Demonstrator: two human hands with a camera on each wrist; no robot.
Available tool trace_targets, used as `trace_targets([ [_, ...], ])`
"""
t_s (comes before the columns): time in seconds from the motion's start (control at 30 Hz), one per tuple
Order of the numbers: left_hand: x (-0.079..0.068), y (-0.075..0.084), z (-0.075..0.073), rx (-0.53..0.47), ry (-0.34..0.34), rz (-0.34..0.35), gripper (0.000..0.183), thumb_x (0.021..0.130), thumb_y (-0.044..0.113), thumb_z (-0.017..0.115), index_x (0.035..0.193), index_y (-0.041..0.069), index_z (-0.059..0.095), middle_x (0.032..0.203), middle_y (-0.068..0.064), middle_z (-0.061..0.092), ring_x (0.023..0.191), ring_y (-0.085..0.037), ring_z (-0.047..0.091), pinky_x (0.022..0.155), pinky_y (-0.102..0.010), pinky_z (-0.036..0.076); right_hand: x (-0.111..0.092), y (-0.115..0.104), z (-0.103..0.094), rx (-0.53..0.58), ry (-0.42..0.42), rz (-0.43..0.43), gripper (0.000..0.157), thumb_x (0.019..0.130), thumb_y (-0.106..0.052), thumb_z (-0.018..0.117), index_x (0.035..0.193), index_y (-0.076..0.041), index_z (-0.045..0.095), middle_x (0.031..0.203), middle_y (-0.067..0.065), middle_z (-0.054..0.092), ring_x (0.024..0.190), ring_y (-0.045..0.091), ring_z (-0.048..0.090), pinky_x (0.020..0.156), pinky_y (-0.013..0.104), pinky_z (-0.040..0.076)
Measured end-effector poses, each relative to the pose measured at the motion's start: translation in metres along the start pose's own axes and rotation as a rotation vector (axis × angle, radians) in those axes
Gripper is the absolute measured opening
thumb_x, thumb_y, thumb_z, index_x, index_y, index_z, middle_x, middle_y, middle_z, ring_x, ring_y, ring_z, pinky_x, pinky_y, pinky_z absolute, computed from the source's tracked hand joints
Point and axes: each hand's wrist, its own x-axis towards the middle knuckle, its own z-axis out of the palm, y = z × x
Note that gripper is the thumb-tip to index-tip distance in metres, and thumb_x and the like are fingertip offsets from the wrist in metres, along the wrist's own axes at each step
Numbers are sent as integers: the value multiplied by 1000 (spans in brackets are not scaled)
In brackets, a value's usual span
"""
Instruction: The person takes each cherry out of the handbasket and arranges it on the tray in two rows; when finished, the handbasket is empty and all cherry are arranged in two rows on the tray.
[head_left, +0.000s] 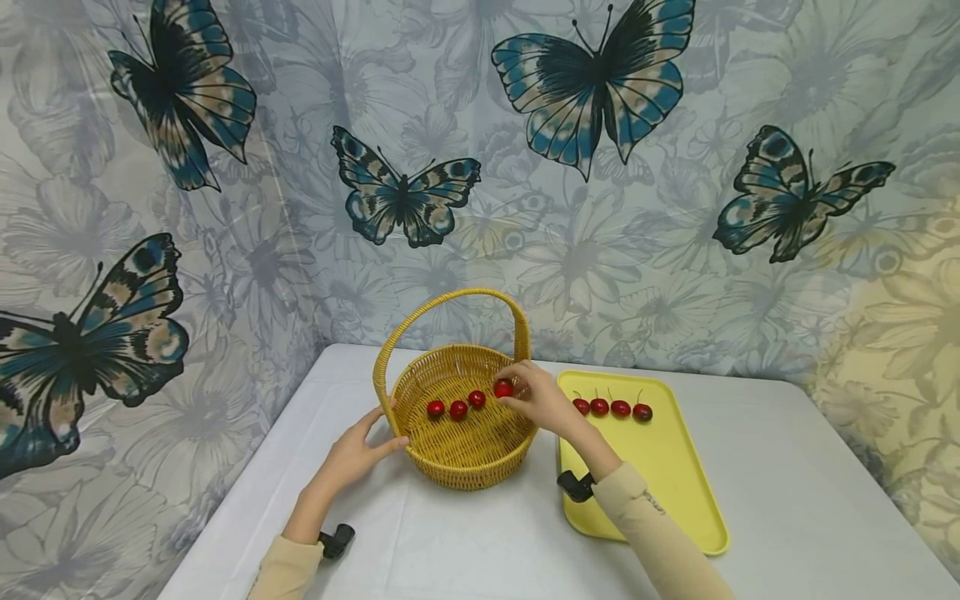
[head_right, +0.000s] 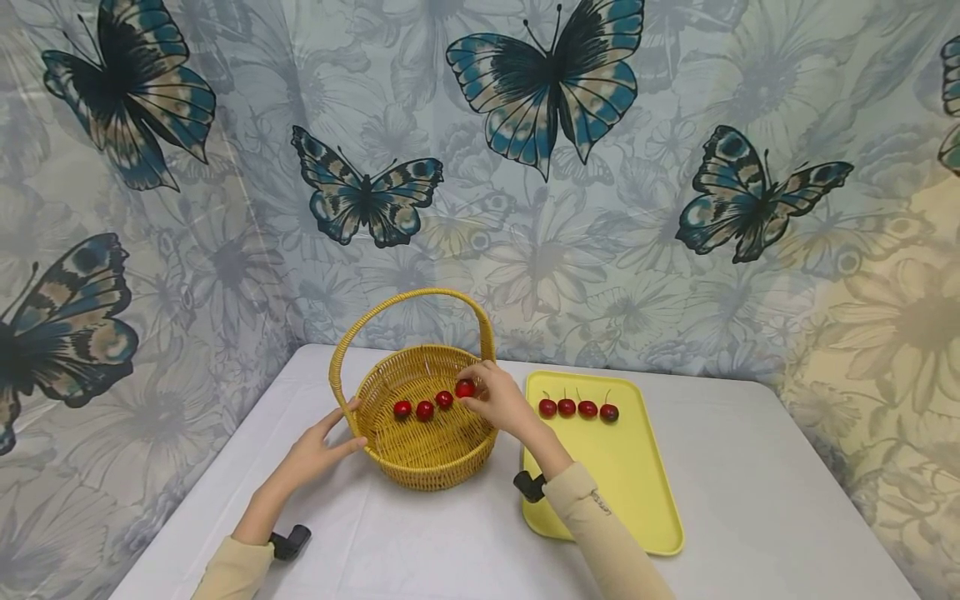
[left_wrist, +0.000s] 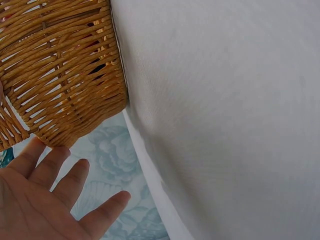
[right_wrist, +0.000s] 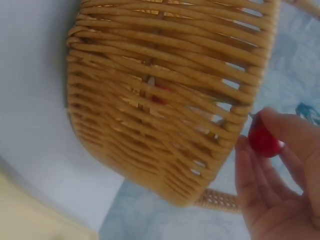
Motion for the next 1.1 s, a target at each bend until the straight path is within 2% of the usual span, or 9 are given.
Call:
trace_targets([
  [0.2,1,0,0,-8,1,3,78,76,62,63,143,35,32,148,-12,32,133,-41,32,100,-64,30,-5,1,-7,21,2,19,33,82,-8,70,112,-6,57,102,4,63,81,15,61,69,25,53],
  [0.47,2,-1,2,-14,3,13,76,77,60,63,143,35,33,149,-11,32,133,-40,32,100,-64,30,-12,6,-16,46,-1,63,31,84,-8,68,110,-12,52,102,3,60,74,11,58,60,22,51],
  [0.77,1,0,1,-2,1,9,78,75,64,62,142,36,33,148,-11,33,132,-41,33,99,-64,31,-21,10,-25,20,64,17,29,84,-6,68,111,-10,60,105,5,63,76,14,60,66,27,53],
  [0.97,1,0,1,13,-2,-3,79,74,65,62,143,36,33,148,-13,33,131,-43,34,97,-64,32,-28,15,-32,19,100,16,32,84,-3,67,114,-5,60,107,9,62,78,16,62,69,29,55],
  [1.1,1,-1,1,11,-2,-5,79,74,65,62,142,38,32,148,-13,33,131,-43,34,98,-64,32,-33,19,-37,21,111,29,31,85,-5,66,115,-5,59,108,10,61,79,17,63,70,29,55],
])
